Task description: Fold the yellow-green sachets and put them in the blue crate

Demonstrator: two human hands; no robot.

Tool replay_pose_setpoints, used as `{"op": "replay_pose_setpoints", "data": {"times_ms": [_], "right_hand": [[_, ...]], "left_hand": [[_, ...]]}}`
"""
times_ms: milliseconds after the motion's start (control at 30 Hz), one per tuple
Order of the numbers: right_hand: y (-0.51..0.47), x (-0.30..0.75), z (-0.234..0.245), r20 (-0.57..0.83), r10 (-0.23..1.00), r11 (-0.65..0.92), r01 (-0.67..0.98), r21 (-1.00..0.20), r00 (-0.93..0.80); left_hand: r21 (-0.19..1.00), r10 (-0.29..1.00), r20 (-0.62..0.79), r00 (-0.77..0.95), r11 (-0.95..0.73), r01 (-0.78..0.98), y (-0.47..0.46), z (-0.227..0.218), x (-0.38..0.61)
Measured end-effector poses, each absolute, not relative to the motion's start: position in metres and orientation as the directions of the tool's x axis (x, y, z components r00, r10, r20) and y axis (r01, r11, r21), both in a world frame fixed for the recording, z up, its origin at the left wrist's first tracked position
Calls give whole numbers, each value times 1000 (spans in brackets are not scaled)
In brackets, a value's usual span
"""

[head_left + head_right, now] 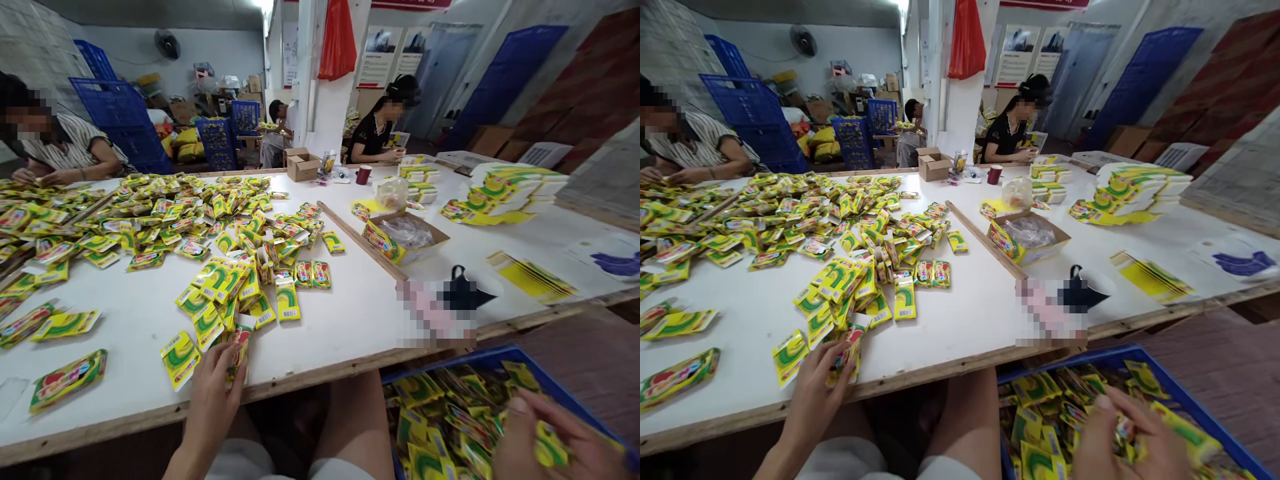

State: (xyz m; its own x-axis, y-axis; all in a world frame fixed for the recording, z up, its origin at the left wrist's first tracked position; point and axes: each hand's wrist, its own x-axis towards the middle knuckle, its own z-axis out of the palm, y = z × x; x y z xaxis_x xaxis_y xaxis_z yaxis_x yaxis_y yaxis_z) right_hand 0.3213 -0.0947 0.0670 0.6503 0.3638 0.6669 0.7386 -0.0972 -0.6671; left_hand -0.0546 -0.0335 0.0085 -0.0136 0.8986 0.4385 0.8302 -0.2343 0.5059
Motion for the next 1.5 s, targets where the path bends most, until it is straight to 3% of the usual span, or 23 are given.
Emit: {"op": "replay_pose_setpoints", "data": {"times_ms": [100, 167, 267, 433, 567, 667, 833, 967, 1100, 1200, 1300, 1500], "right_hand": [[-72, 256, 45, 538, 621, 23, 673, -740, 570], [-46, 197, 23, 371, 857, 126, 553, -824, 357], [-8, 121, -1, 189, 973, 133, 356, -925, 129], [22, 88, -4, 82, 992, 76, 68, -995, 93], [12, 118, 5, 200, 976, 198, 31, -980, 84], [2, 142, 6, 216, 976, 215, 50, -975, 19], [2, 164, 8, 196, 980, 199, 125, -972, -38], [11, 162, 12, 322, 946, 321, 179, -930, -23], [14, 146, 7, 353, 935, 349, 98, -932, 26], [10, 143, 4, 336, 940, 334, 38, -942, 51], [6, 149, 9, 393, 920, 392, 83, -916, -10], [1, 151, 20, 445, 891, 454, 146, -879, -91]], "left_hand": [[463, 921, 389, -41, -157, 873, -38, -4, -62], [490, 933, 358, -34, -157, 858, -41, -10, -60], [569, 945, 326, -7, -190, 800, -46, -14, -54], [738, 967, 253, 10, -200, 645, -48, -11, -37], [887, 974, 228, -9, -204, 414, -32, -5, -18], [932, 975, 212, 57, -220, 288, -16, -5, -4], [942, 962, 242, 124, -264, 210, -6, -9, 5], [920, 962, 230, 145, -263, 292, -1, 1, -5], [866, 941, 315, 122, -338, 369, 6, 8, -15], [875, 929, 365, 59, -365, 320, 7, 3, -11], [881, 919, 394, 26, -385, 273, 5, -2, -3], [848, 897, 424, 127, -442, 292, 5, 4, -3]]}}
